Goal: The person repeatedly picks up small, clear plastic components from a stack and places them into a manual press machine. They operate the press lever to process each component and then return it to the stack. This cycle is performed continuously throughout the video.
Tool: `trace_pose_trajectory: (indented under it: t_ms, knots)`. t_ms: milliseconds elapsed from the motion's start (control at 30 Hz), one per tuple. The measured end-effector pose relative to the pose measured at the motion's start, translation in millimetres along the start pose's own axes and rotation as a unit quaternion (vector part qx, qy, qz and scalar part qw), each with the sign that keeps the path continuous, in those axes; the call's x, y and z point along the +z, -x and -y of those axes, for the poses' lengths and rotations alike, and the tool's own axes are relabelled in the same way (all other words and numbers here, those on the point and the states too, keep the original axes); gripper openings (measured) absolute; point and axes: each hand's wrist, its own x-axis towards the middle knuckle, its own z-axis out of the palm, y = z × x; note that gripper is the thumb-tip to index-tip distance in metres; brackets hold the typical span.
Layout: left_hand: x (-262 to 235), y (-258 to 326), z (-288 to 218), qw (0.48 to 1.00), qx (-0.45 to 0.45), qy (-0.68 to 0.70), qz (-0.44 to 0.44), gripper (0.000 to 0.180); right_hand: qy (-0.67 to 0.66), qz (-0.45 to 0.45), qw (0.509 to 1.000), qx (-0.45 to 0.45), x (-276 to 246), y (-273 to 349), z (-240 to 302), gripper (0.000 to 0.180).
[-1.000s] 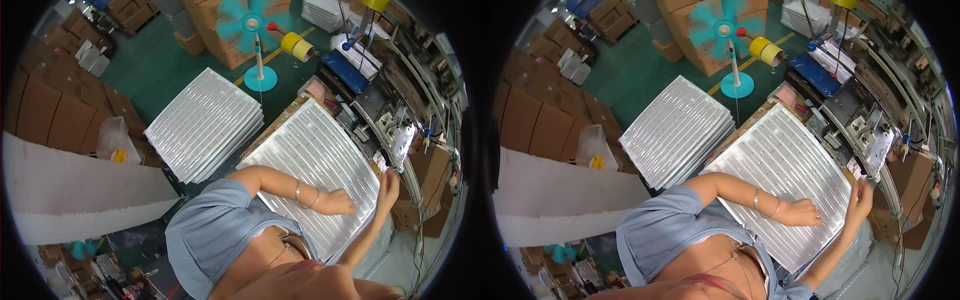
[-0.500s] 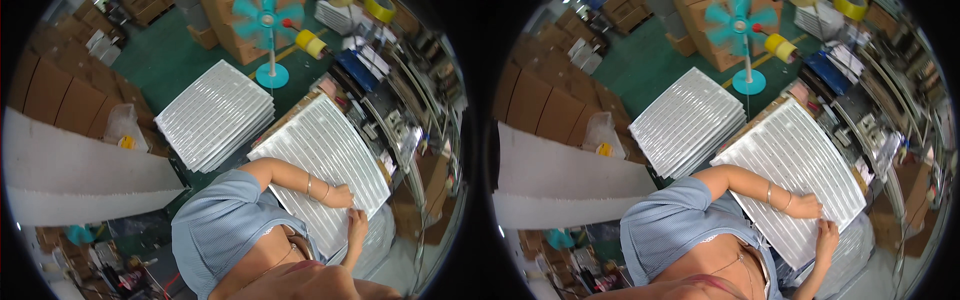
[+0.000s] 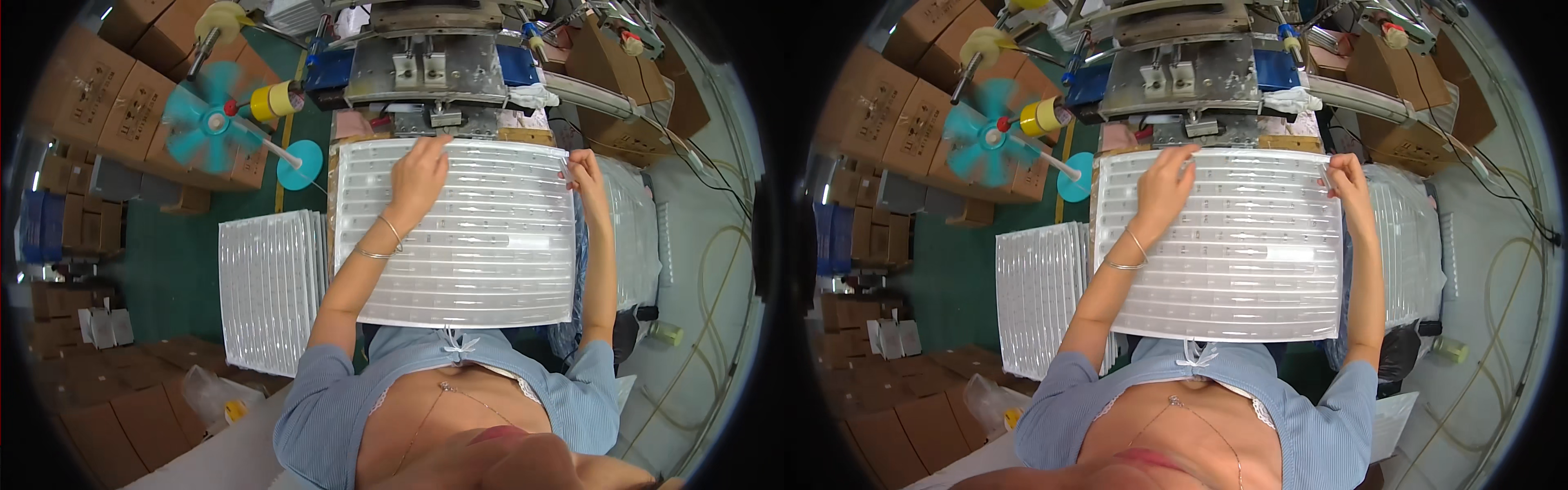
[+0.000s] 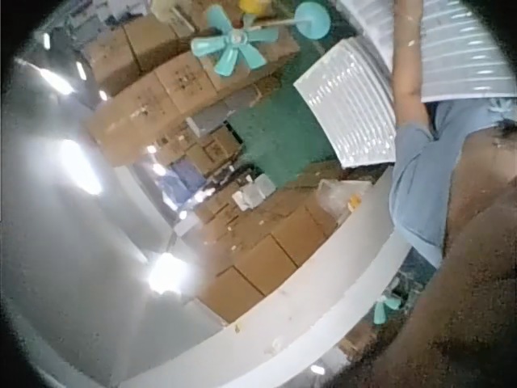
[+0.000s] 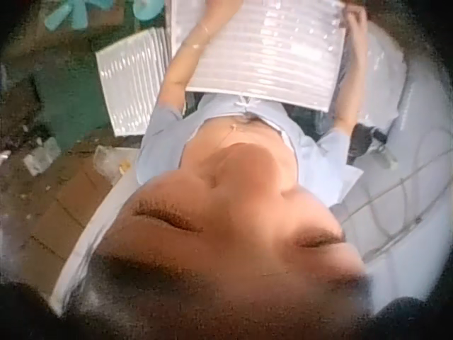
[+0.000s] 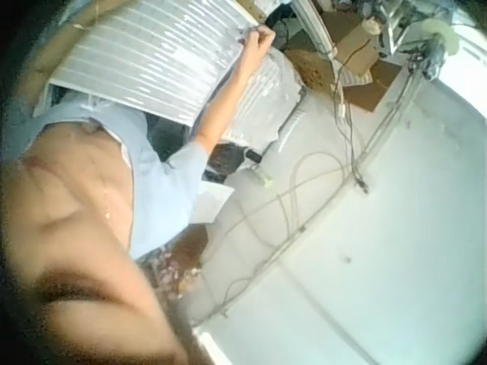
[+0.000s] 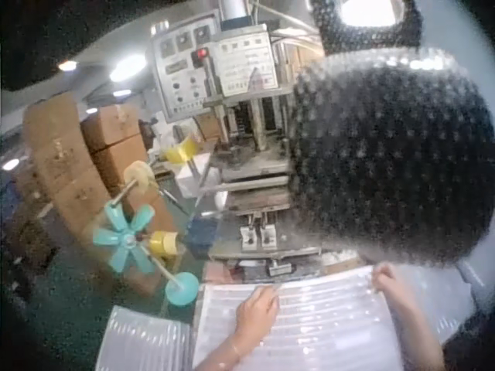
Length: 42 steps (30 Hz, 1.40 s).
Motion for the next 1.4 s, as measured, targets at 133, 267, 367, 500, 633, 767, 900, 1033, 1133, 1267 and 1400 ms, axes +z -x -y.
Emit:
trace_pose_trajectory:
  t_ms: [133,267,367,500,633,767,900,1033,1133,1267,1400]
  knots:
    - [-10,-25,5,0.997,-0.019,-0.033,-0.064,0.024,-0.035,-0.037,0.998,-0.036,19,-16,6,0.009]
    - [-12,-59,9,0.986,0.021,-0.072,-0.150,0.027,-0.012,-0.035,0.996,-0.080,46,-22,33,0.024]
    - [-6,-107,-3,0.960,0.088,-0.181,-0.197,0.030,0.006,-0.008,0.994,-0.110,53,-38,39,0.032]
    - [0,-161,-14,0.962,0.050,-0.266,-0.014,0.032,0.146,-0.071,0.956,-0.243,90,-70,59,0.024]
    - [-5,-150,-11,0.971,0.091,-0.203,-0.087,0.024,0.233,-0.109,0.891,-0.374,140,-99,86,0.021]
    - [-24,-87,-11,0.992,0.062,-0.050,-0.102,0.022,0.459,-0.147,0.764,-0.429,161,-133,95,0.023]
    - [-25,-38,-10,0.999,0.022,-0.019,-0.039,0.033,0.434,-0.064,0.833,-0.338,169,-150,89,0.044]
    - [-5,-10,-34,0.999,0.007,0.024,0.029,0.035,0.352,-0.020,0.894,-0.277,142,-143,75,0.059]
    - [34,22,-56,0.988,0.099,0.060,0.103,0.026,0.347,-0.072,0.874,-0.333,111,-106,69,0.041]
    - [73,56,-79,0.938,0.218,-0.037,0.266,0.019,0.352,-0.065,0.869,-0.342,52,-35,52,0.025]
    - [90,69,-72,0.919,0.247,-0.094,0.294,0.019,0.492,0.177,0.827,-0.208,-4,45,14,0.020]
